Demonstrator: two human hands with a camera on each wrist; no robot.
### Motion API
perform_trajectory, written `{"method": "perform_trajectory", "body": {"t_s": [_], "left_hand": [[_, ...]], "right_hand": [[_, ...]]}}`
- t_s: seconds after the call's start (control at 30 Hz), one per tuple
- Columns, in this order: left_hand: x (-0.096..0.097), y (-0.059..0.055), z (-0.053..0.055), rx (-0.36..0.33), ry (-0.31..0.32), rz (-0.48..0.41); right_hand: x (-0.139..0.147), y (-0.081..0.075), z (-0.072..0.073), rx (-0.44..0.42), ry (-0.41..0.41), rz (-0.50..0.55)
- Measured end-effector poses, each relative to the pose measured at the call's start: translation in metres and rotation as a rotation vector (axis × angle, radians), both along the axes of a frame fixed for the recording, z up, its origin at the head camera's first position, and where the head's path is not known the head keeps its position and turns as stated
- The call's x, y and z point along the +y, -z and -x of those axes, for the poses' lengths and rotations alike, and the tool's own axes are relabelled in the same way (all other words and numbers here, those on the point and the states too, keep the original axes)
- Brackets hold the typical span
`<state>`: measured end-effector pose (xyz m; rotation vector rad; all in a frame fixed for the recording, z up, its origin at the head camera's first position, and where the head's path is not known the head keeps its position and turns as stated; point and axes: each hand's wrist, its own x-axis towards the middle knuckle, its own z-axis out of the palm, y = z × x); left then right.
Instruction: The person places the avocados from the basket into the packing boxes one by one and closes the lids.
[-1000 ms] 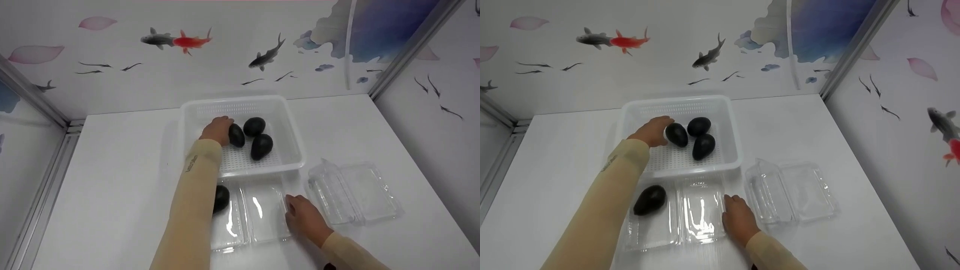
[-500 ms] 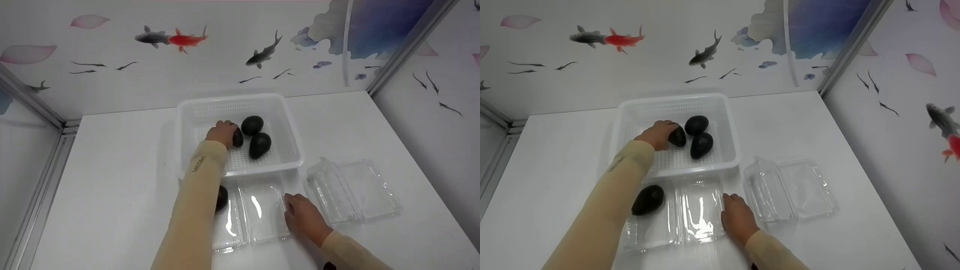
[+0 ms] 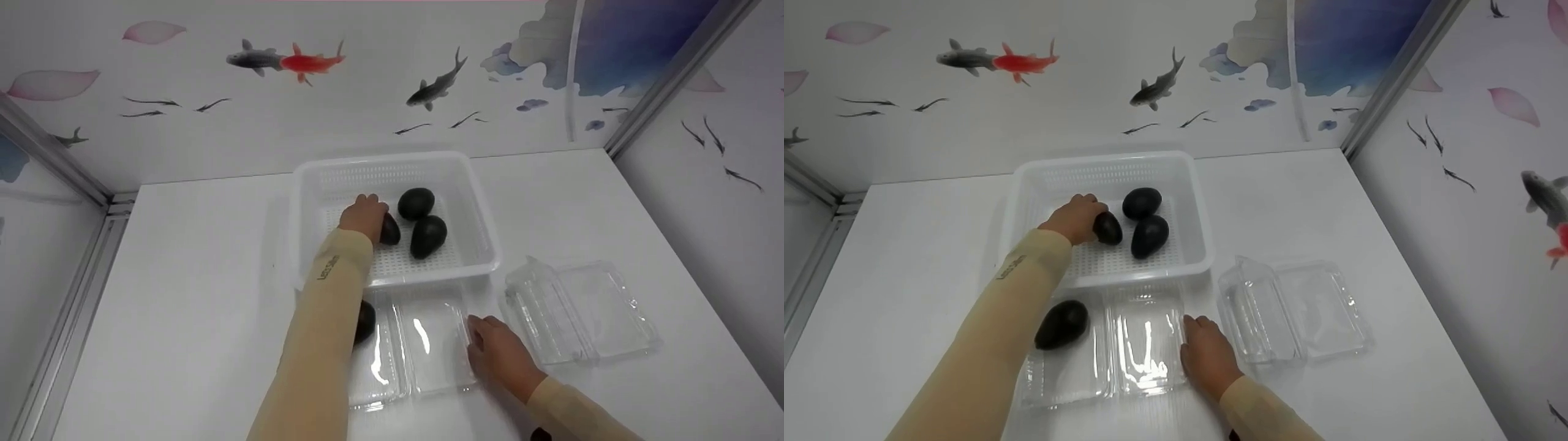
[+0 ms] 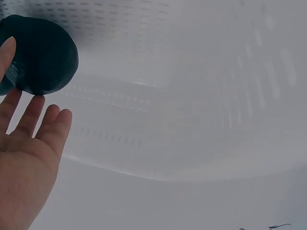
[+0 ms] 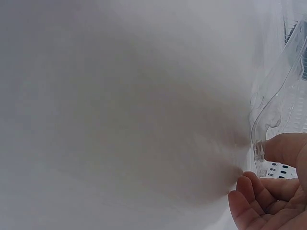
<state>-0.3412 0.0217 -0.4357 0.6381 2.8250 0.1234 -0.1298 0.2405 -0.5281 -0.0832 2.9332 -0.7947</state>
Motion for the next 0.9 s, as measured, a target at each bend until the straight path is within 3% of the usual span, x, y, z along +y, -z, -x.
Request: {"method": "perform_trajectory", "body": {"t_s": [0.33,0.7,0.9], "left_hand": [[-0.0006,0.0063,0.0027,-0.073,-0.014,0.052],[0.0000,0.0064,-0.0034,-0.137,-0.065,-0.025],[-0.0015,0.0062,-0.0002,-0.147,-0.056,-0.046]], "right_hand": [[-0.0006,0.0002,0.0003,-0.006,0.003,-0.013],[-0.0032,-0.0003,-0.0022,-0.067,0.044,-0.037],[-0.0019,0.0006,-0.0019,-0.023,0.032,-0.030]]}}
